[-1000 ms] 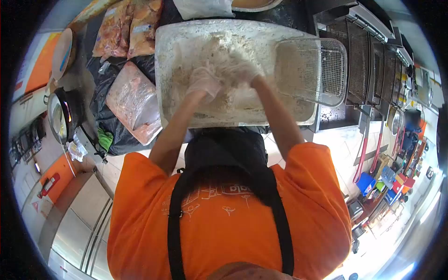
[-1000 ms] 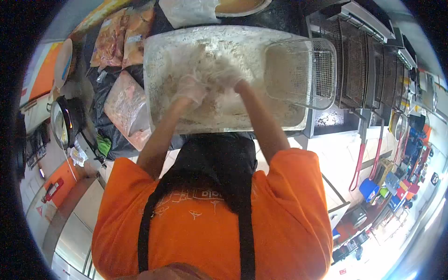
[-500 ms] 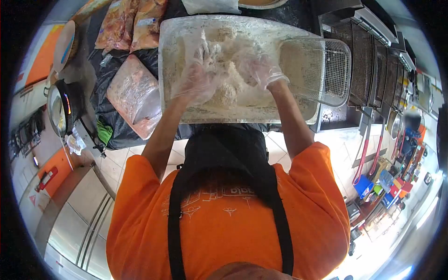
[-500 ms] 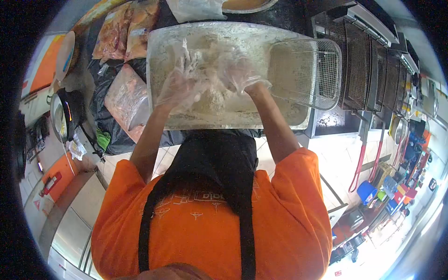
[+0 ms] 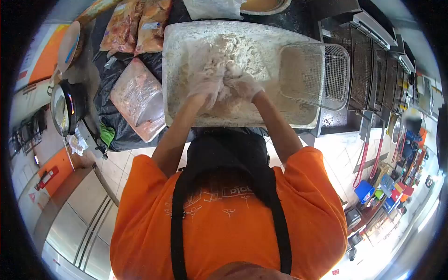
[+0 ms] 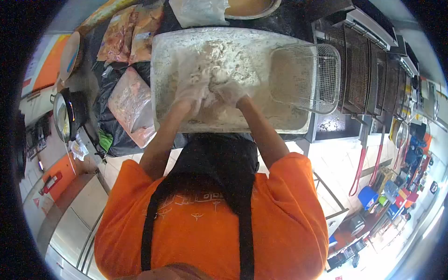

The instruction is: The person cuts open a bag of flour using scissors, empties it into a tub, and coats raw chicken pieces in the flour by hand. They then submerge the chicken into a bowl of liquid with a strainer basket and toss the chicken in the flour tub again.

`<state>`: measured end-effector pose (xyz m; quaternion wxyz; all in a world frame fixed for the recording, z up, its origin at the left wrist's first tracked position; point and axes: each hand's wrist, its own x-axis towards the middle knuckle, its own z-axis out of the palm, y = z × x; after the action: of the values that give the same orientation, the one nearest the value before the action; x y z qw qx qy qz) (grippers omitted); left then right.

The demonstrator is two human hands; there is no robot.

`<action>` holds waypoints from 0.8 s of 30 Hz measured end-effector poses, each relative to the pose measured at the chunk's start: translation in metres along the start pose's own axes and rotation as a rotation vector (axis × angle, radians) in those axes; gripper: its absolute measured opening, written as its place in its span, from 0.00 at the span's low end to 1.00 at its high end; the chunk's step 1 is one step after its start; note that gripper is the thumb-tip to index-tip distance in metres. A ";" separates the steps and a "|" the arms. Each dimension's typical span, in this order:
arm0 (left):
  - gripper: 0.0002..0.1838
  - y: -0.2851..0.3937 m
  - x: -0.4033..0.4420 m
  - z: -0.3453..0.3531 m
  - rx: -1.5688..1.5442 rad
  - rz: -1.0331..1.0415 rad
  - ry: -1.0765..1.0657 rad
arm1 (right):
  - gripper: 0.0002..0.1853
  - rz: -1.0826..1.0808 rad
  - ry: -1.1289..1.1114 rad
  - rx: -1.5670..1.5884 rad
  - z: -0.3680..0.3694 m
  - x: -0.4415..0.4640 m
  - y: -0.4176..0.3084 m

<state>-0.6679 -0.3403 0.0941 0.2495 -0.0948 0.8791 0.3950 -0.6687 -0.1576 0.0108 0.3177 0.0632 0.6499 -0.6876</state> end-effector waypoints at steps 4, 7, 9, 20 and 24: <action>0.26 -0.012 -0.006 -0.031 0.681 0.627 -0.110 | 0.20 -0.099 -0.106 -0.418 -0.031 -0.049 -0.059; 0.26 -0.036 -0.003 -0.047 0.302 0.550 -0.180 | 0.21 0.029 -0.077 -0.075 -0.086 -0.048 -0.071; 0.26 -0.048 0.015 -0.031 0.198 0.449 -0.169 | 0.22 0.093 0.050 -0.263 -0.107 -0.024 -0.077; 0.26 -0.022 0.021 -0.035 0.174 0.128 -0.028 | 0.24 -0.032 -0.160 -0.268 -0.083 -0.030 -0.110; 0.26 -0.015 0.065 -0.004 0.058 0.093 0.029 | 0.28 0.205 0.276 -0.395 -0.093 0.031 -0.093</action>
<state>-0.7194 -0.3516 0.0533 0.2207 -0.0520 0.8972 0.3790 -0.7719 -0.0865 0.0614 0.3001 0.1588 0.7990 -0.4963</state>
